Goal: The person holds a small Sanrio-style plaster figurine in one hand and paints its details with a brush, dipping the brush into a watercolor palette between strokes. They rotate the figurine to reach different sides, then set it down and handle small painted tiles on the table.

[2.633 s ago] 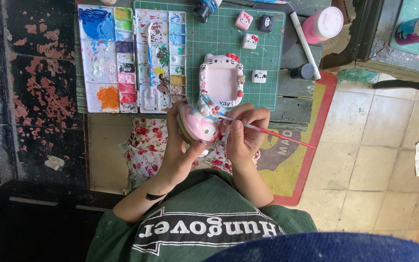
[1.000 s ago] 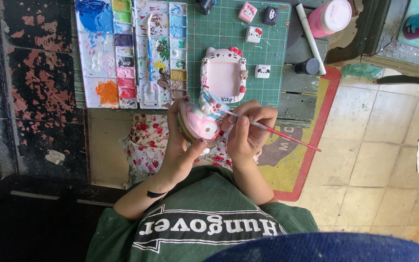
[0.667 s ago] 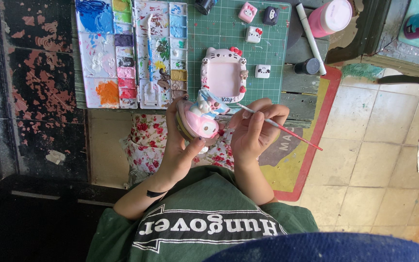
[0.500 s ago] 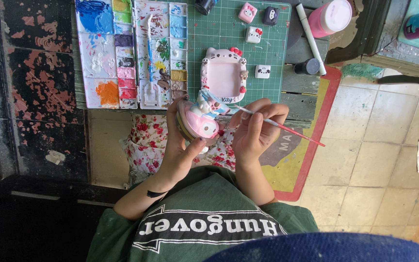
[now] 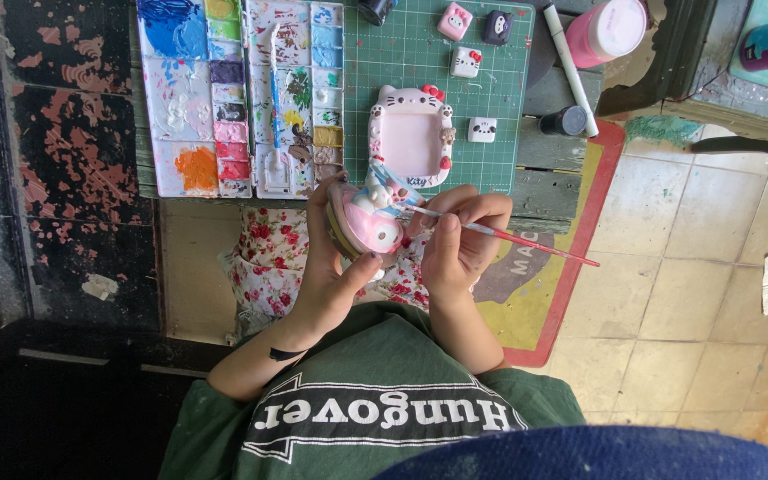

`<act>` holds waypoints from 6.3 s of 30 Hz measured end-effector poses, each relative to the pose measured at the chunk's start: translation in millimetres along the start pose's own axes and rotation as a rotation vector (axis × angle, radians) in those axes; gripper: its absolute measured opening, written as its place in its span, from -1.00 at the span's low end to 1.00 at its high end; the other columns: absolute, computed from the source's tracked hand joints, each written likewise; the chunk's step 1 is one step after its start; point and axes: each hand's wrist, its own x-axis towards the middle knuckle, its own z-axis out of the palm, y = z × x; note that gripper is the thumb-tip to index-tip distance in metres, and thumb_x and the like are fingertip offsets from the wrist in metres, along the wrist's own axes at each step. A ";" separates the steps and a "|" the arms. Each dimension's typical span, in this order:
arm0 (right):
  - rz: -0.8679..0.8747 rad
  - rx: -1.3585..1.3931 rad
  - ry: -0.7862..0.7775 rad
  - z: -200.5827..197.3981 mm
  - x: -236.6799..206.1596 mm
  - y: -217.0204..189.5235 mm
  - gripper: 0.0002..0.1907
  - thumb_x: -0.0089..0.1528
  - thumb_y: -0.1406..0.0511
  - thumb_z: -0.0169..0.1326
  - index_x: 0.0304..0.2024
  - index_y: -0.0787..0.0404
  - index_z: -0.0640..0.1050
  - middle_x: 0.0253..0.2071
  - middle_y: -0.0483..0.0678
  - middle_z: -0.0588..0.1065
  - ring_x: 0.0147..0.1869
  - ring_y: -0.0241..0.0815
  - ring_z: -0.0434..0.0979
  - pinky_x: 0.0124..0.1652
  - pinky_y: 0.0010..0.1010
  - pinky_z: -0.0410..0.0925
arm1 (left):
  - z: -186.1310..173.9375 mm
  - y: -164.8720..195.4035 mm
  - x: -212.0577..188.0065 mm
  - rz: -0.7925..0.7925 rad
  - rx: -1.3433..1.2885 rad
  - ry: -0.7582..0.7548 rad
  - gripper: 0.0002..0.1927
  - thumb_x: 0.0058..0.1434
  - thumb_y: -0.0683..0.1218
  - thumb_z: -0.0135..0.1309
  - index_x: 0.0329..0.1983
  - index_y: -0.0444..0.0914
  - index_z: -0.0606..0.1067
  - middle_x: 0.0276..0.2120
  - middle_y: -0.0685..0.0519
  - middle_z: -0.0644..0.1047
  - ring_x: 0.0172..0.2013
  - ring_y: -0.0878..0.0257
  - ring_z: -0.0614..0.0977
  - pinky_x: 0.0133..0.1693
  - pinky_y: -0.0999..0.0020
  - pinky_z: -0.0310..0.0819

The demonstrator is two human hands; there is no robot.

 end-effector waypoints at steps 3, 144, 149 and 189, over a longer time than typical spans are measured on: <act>-0.003 -0.008 -0.002 0.4 -0.7 -0.3 -0.81 0.44 0.43 -0.06 -0.05 0.17 0.18 -0.26 0.03 0.35 -0.37 -0.26 0.37 -0.30 -0.45 0.44 | 1.3 1.6 0.7 0.010 -0.011 -0.005 0.03 0.31 0.12 0.20 0.58 -0.20 -0.20 0.41 -0.10 0.14 0.44 0.10 0.25 0.45 0.11 0.19; -0.045 -0.286 0.198 -49.5 40.8 -5.5 -0.88 0.48 0.49 -0.08 -0.02 0.25 0.27 -0.18 0.07 0.45 -0.36 -0.30 0.43 -0.20 -0.46 0.38 | -43.3 93.6 86.7 0.117 0.335 -0.017 -0.32 0.26 0.28 -0.04 0.27 -0.25 0.41 0.00 0.13 0.46 -0.33 0.38 0.52 -0.44 0.42 0.40; 0.001 -0.292 0.199 -45.0 38.3 0.2 -0.89 0.47 0.47 -0.07 -0.03 0.26 0.28 -0.23 0.07 0.46 -0.38 -0.30 0.41 -0.27 -0.50 0.34 | -50.4 70.4 52.4 0.022 0.171 0.081 -0.32 0.29 0.19 0.00 0.39 -0.21 0.25 -0.16 0.01 0.50 -0.39 0.38 0.51 -0.42 0.49 0.44; 0.162 0.038 -0.067 3.3 -7.7 -34.4 -0.83 0.49 0.34 -0.05 -0.01 0.19 0.23 -0.20 0.07 0.45 -0.16 -0.19 0.48 0.07 -0.19 0.43 | -19.6 43.0 15.9 0.227 0.315 -0.007 -0.09 0.23 0.37 0.14 0.40 -0.31 0.25 0.09 0.00 0.46 0.04 0.26 0.54 0.11 0.33 0.46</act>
